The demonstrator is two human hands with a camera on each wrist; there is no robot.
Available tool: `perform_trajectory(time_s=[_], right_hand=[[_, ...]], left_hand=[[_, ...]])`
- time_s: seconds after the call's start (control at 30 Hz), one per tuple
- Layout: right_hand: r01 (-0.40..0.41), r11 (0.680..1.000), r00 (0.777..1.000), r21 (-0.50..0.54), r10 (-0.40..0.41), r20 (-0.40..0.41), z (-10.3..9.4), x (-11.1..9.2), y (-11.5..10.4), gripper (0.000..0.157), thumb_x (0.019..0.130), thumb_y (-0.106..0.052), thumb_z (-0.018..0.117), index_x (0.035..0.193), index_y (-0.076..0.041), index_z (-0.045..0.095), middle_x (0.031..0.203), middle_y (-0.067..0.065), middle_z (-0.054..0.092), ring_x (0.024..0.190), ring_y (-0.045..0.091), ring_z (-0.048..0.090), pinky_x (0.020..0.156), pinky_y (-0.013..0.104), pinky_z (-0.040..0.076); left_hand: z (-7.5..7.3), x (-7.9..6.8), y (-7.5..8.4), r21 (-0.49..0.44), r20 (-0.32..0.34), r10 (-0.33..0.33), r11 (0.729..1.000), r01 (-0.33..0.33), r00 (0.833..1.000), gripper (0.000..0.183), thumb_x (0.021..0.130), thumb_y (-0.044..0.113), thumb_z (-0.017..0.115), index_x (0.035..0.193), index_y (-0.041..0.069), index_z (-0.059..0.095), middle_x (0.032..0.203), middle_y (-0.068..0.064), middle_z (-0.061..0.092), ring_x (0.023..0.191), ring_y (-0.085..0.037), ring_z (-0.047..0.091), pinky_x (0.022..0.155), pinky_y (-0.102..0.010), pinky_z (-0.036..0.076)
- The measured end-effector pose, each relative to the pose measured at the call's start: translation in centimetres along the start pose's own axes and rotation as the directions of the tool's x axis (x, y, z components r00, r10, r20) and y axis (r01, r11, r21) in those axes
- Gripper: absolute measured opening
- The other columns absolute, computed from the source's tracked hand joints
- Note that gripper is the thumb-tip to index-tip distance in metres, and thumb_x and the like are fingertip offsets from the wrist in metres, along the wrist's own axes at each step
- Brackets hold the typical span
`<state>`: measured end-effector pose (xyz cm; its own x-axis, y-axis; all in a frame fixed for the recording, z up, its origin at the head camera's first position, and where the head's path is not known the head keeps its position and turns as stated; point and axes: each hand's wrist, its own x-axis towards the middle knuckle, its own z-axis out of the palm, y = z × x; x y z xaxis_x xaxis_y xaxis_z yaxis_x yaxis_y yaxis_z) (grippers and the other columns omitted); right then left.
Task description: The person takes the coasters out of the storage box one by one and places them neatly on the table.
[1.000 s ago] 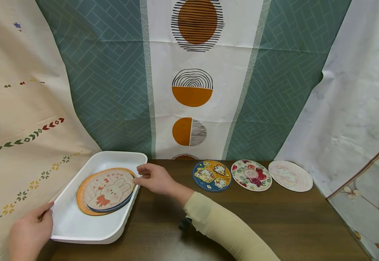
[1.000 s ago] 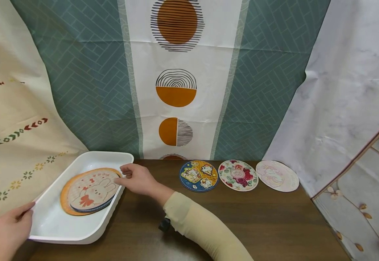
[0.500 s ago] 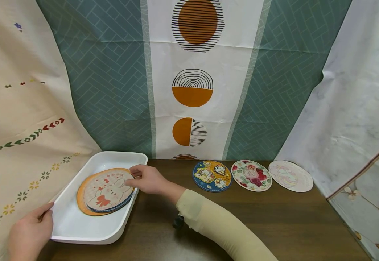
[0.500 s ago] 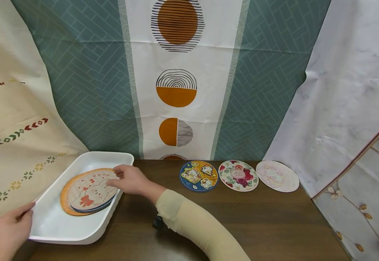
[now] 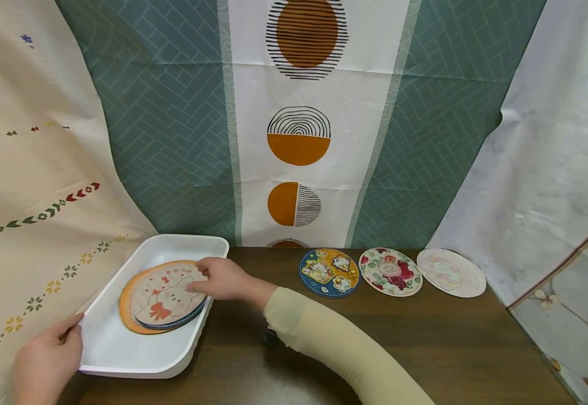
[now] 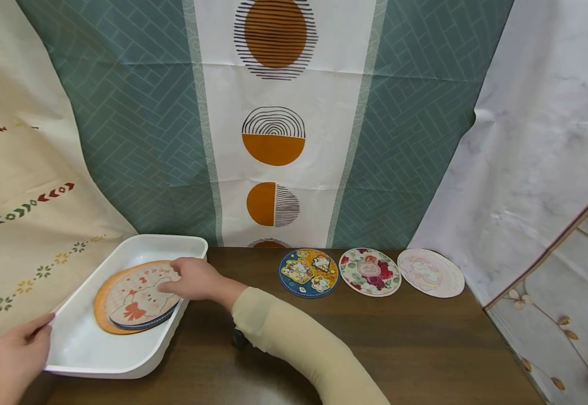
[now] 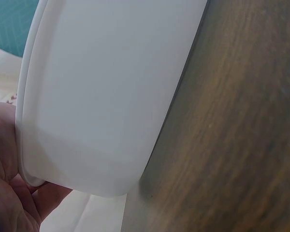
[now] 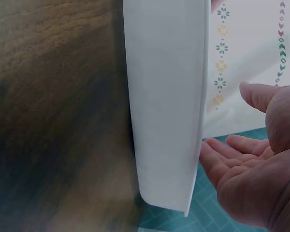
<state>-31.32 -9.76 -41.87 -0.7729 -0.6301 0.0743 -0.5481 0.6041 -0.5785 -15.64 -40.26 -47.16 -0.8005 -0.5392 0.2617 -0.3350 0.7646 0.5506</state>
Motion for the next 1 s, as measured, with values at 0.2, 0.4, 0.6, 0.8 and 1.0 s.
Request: perform_trajectory(time_s=[0.2,0.4,0.6,0.8,1.0], right_hand=[[-0.017,0.995,0.999,-0.096,0.02,0.031,0.1,0.6,-0.5,0.065,0.102,-0.049,0.078,0.155,-0.014,0.065,0.142,-0.002,0.075,0.116,0.006,0.069,0.101,0.019,0.055],[-0.024,0.987,0.998,-0.161,0.032,0.049,0.6,1.4,-0.8,0.066,0.103,-0.05,0.077,0.155,-0.013,0.064,0.143,-0.004,0.074,0.119,0.005,0.068,0.106,0.019,0.053],[-0.052,0.971,0.996,-0.232,0.068,0.063,1.1,2.2,-1.4,0.067,0.103,-0.054,0.075,0.156,-0.016,0.063,0.145,-0.01,0.071,0.118,0.004,0.065,0.108,0.02,0.052],[-0.075,0.957,0.992,-0.279,0.1,0.076,1.5,2.8,-1.9,0.066,0.103,-0.054,0.075,0.155,-0.016,0.063,0.143,-0.011,0.072,0.115,0.004,0.065,0.107,0.018,0.051],[-0.067,0.941,0.989,-0.332,0.107,0.103,2.3,3.3,-2.1,0.051,0.102,-0.054,0.075,0.139,-0.019,0.069,0.12,-0.013,0.075,0.098,0.003,0.064,0.089,0.018,0.052]], left_hand=[[0.1,0.0,0.2,0.006,0.017,-0.026,1.0,0.026,1.0,0.036,0.107,0.007,0.058,0.138,-0.011,0.068,0.139,-0.036,0.065,0.128,-0.059,0.059,0.107,-0.072,0.047],[0.1,0.0,0.1,0.009,0.007,-0.01,1.0,0.01,1.0,0.035,0.107,0.007,0.06,0.137,-0.01,0.069,0.138,-0.036,0.066,0.126,-0.058,0.06,0.105,-0.071,0.048],[0.0,0.0,0.3,0.018,0.007,-0.019,1.0,0.019,1.0,0.036,0.107,0.007,0.059,0.138,-0.01,0.068,0.14,-0.036,0.064,0.129,-0.06,0.058,0.108,-0.071,0.046],[-0.2,-0.1,0.3,0.024,-0.004,0.004,1.0,-0.004,1.0,0.035,0.107,0.008,0.059,0.136,-0.009,0.07,0.139,-0.035,0.065,0.129,-0.062,0.059,0.105,-0.071,0.047],[-0.3,-0.3,0.4,0.012,-0.003,0.008,1.0,-0.008,1.0,0.035,0.106,0.007,0.06,0.135,-0.009,0.07,0.138,-0.035,0.065,0.128,-0.063,0.059,0.105,-0.072,0.047]])
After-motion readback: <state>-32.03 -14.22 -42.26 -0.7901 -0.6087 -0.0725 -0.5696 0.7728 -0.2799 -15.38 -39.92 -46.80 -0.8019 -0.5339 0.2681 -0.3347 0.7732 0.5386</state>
